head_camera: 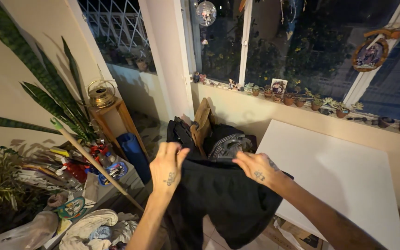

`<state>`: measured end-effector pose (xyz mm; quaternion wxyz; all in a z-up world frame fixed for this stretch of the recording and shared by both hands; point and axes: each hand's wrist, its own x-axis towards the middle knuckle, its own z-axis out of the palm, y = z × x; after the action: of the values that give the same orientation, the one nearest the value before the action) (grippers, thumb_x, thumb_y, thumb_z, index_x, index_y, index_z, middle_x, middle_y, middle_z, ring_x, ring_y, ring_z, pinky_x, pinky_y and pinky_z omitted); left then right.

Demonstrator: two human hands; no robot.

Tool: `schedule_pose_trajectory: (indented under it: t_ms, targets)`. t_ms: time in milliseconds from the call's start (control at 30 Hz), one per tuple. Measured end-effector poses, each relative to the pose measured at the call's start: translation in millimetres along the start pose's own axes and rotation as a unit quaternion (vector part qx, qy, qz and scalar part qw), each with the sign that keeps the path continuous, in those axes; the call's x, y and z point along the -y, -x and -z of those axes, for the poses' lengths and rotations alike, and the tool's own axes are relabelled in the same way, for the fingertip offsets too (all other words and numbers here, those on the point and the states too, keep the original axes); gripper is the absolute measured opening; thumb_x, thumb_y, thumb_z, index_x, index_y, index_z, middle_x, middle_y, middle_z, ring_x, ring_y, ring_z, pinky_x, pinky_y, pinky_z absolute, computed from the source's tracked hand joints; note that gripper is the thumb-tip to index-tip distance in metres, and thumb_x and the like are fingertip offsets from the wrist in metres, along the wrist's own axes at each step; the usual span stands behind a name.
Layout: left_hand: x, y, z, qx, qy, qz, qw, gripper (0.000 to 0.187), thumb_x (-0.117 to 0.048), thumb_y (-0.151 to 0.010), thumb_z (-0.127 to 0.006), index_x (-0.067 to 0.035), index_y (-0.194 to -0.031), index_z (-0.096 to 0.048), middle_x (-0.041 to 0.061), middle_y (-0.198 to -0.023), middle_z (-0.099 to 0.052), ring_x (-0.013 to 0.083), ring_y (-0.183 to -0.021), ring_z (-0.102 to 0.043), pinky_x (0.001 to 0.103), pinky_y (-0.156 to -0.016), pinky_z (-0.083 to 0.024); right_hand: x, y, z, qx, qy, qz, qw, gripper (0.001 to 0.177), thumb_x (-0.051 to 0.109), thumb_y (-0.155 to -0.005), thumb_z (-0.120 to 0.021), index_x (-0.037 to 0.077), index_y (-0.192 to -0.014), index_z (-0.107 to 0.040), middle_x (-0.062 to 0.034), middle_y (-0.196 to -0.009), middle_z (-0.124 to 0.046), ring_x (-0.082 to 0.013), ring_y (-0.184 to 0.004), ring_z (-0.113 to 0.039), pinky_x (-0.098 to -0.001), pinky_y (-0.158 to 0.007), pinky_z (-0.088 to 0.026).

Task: The person picks up clothing items from a pile, places each on a hanger, and hangs them on a wall-mounted rack. They handle a black garment, a light-colored shirt, and a brown shirt in sequence, using hangers to organize the clothes.

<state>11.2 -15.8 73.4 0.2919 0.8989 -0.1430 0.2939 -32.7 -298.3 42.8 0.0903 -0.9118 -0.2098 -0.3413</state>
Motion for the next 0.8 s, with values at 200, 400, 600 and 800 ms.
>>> schedule_pose_trajectory:
  t_ms: [200,400,600,800]
  targets:
    - [25.1,-0.1,12.3,0.022,0.058,-0.042,0.997,0.037,-0.041,-0.099,-0.035,-0.025,-0.123,-0.058,0.004,-0.116,-0.061,0.0295,-0.112,-0.055,0.041,-0.087,-0.043,-7.9,-15.3,9.5,-0.052,-0.136,-0.132,0.981,0.017,0.032,-0.089,-0.061,0.018,-0.077,-0.06,-0.0101,-0.051,-0.059,-0.0319,-0.057,-0.064,-0.0373,-0.051,-0.051]
    - [118.0,20.1,-50.8,0.217,0.225,0.07,0.947,0.033,-0.044,-0.088,-0.062,-0.02,-0.11,-0.068,0.01,-0.1,-0.071,0.03,-0.101,-0.066,0.041,-0.087,-0.052,-19.1,-36.8,36.7,-0.047,-0.155,-0.155,0.975,0.013,0.033,-0.09,-0.059,0.023,-0.086,-0.066,-0.0097,-0.05,-0.059,-0.03,-0.057,-0.066,-0.0349,-0.055,-0.053]
    - [62.0,6.4,-11.1,0.087,0.22,0.06,0.97,0.037,-0.03,-0.077,-0.077,-0.009,-0.105,-0.068,0.019,-0.097,-0.07,0.0377,-0.1,-0.065,0.047,-0.086,-0.052,-27.9,-43.7,47.6,-0.056,-0.196,-0.18,0.962,0.014,0.028,-0.092,-0.06,0.019,-0.082,-0.066,-0.0049,-0.048,-0.059,-0.023,-0.049,-0.06,-0.0313,-0.054,-0.051]
    - [-2.6,-0.2,-1.8,-0.025,0.019,-0.121,0.992,0.043,-0.038,-0.083,-0.064,-0.017,-0.121,-0.061,0.013,-0.127,-0.059,0.0316,-0.123,-0.051,0.043,-0.095,-0.043,-3.2,-33.4,12.6,-0.023,-0.29,-0.225,0.93,0.014,0.024,-0.09,-0.06,0.017,-0.08,-0.066,-0.0057,-0.046,-0.059,-0.0214,-0.047,-0.056,-0.0336,-0.054,-0.05]
